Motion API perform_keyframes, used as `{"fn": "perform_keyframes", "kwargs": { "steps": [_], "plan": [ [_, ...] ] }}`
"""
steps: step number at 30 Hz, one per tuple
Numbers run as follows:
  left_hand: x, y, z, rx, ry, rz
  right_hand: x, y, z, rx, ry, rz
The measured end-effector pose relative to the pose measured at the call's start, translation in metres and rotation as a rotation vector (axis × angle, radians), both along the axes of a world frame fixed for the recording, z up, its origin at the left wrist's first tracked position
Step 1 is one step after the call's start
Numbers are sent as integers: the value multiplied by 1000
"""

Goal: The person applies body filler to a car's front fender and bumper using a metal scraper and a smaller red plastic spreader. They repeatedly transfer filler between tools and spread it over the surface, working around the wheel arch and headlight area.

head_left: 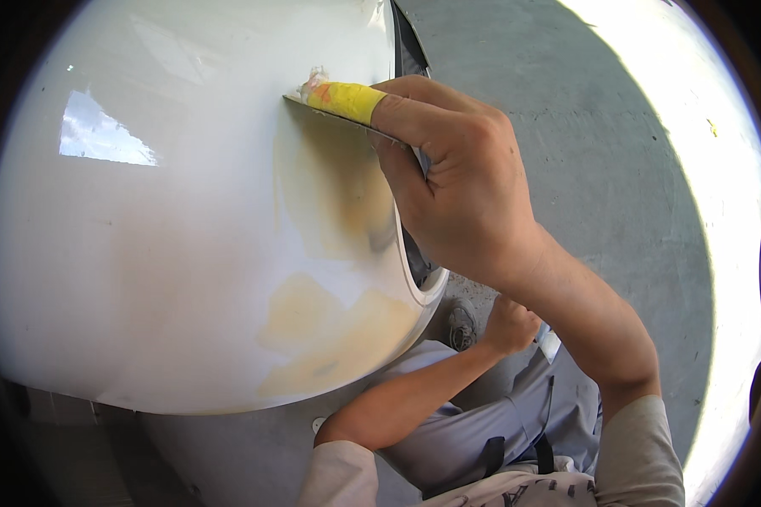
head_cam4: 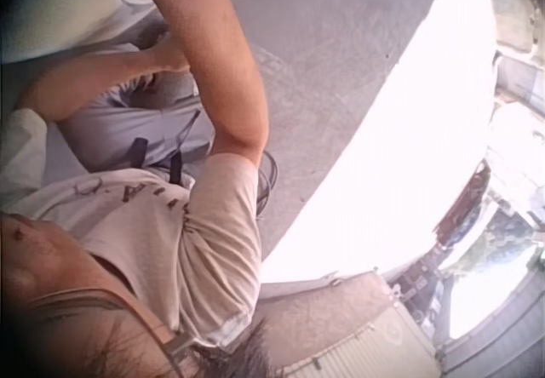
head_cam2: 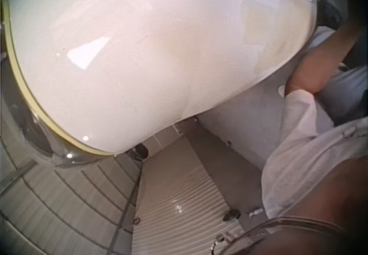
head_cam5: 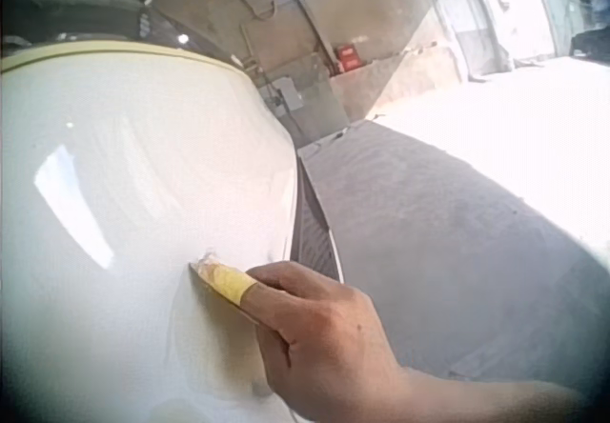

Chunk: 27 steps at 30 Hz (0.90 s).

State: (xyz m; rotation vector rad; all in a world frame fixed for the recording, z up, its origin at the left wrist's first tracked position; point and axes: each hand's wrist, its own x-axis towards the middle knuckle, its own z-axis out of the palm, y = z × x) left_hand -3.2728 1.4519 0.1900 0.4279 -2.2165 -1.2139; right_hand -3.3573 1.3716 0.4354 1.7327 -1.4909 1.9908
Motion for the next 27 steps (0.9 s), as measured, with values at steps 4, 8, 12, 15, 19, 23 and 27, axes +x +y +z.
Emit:
{"fn": "perform_keyframes", "kwargs": {
  "steps": [4,8,12,15,19,23,27],
  "plan": [
    [2,13,11,231,-37,-5,25,29,-11,-65,35,-16],
    [-12,3,27,518,-265,49,59,47,-28,-56,65,0],
    [-17,-2,41,397,-323,54,70,58,-24,-74,26,86],
    [-17,-5,38,296,-289,45,33,59,-11,-1,-17,171],
    [-14,-6,23,321,-108,-12,-8,17,4,90,-48,19],
    [-10,-3,9,355,-47,-31,-5,-9,11,-21,-38,-12],
    [-9,-1,3,293,128,-60,11,-8,11,63,-59,-27]
  ]
}}
